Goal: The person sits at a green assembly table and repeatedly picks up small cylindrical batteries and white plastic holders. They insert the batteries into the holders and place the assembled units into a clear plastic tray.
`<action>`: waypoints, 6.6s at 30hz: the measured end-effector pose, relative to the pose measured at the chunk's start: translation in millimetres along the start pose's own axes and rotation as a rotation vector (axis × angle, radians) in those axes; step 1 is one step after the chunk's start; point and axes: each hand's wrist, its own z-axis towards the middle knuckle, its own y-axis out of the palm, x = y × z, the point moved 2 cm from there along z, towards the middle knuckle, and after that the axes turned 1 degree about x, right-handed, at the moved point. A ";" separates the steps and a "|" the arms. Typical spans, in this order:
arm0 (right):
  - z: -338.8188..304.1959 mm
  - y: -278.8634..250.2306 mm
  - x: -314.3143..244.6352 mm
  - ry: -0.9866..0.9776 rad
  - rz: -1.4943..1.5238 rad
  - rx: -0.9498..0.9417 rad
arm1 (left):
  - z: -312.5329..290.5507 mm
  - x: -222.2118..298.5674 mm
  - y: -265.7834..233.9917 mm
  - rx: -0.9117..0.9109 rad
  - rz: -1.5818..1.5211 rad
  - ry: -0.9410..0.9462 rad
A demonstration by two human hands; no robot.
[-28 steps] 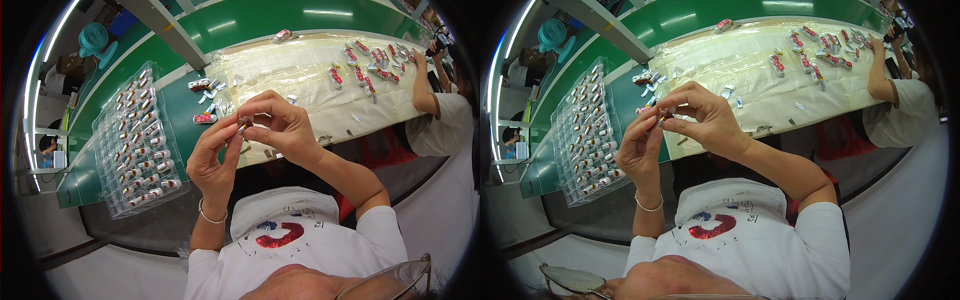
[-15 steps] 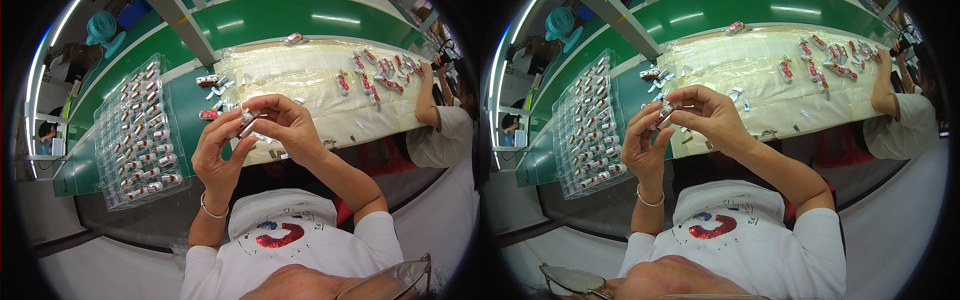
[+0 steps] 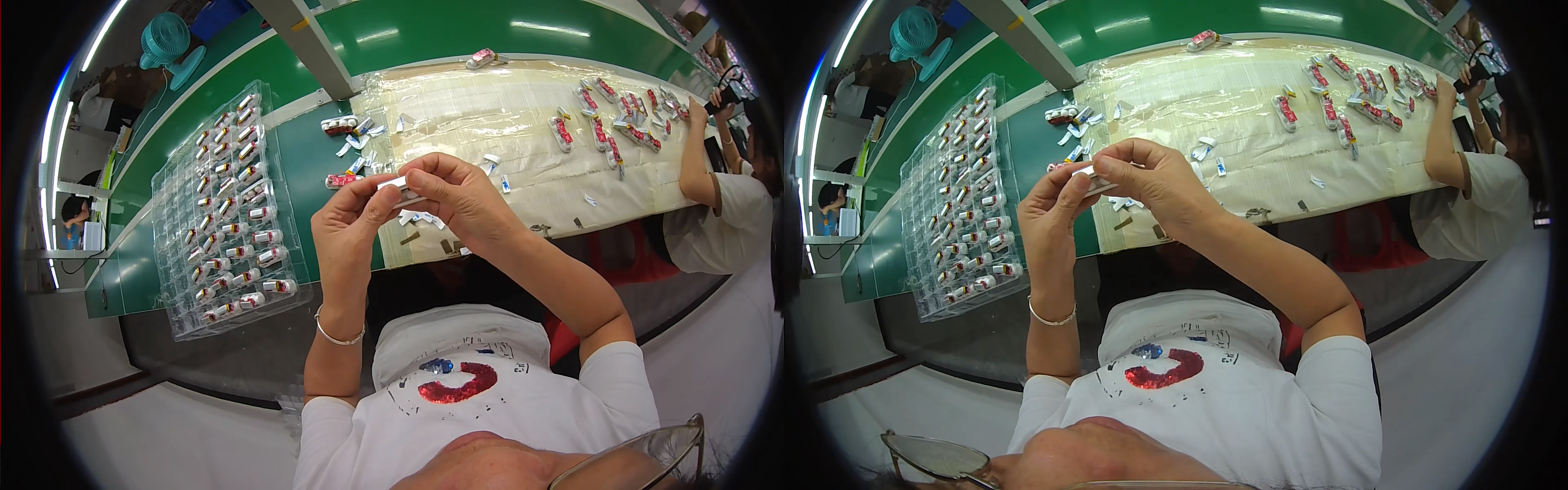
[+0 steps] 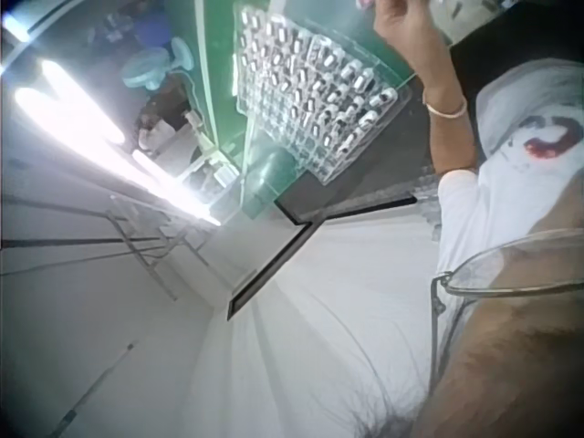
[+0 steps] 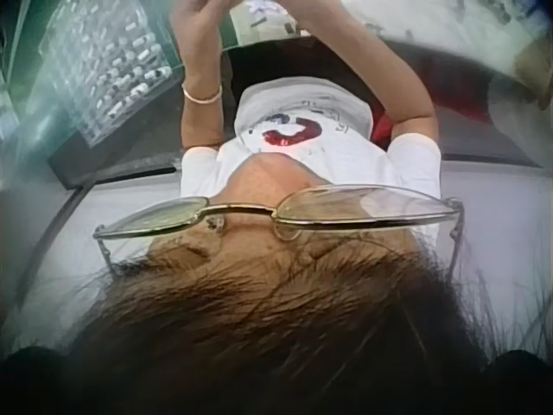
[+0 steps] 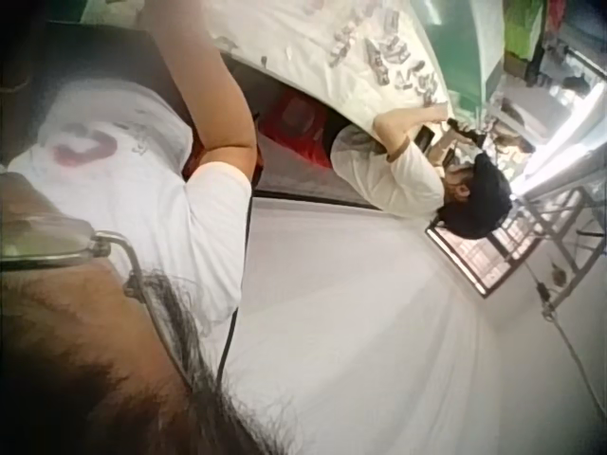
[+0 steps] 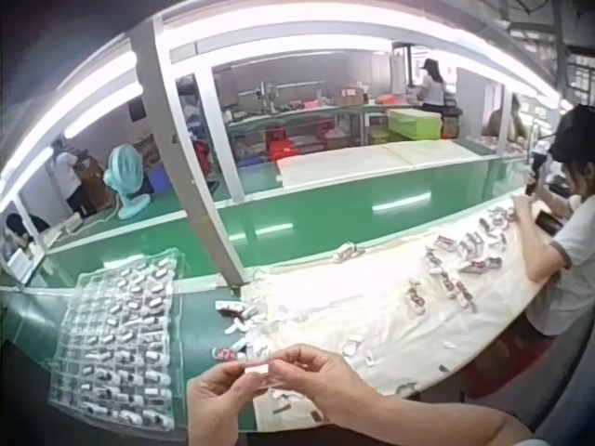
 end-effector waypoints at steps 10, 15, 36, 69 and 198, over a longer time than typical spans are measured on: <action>-3.5 -4.9 -5.0 0.017 0.073 -0.044 | 3.8 -5.4 1.1 0.010 -0.119 -0.061; -4.0 -8.3 -3.4 0.008 0.049 -0.038 | 2.7 -5.4 -0.2 -0.038 -0.129 -0.056; 0.3 -15.4 13.3 0.007 -0.002 0.094 | 9.5 -18.9 -4.2 -0.068 0.142 -0.019; 35.5 -89.3 -61.3 -0.068 -0.474 0.231 | 87.1 41.3 -412.3 0.464 1.214 0.190; 2.3 2.7 -58.6 -1.057 -1.696 -0.359 | 15.6 -18.3 9.6 -0.133 0.149 -0.118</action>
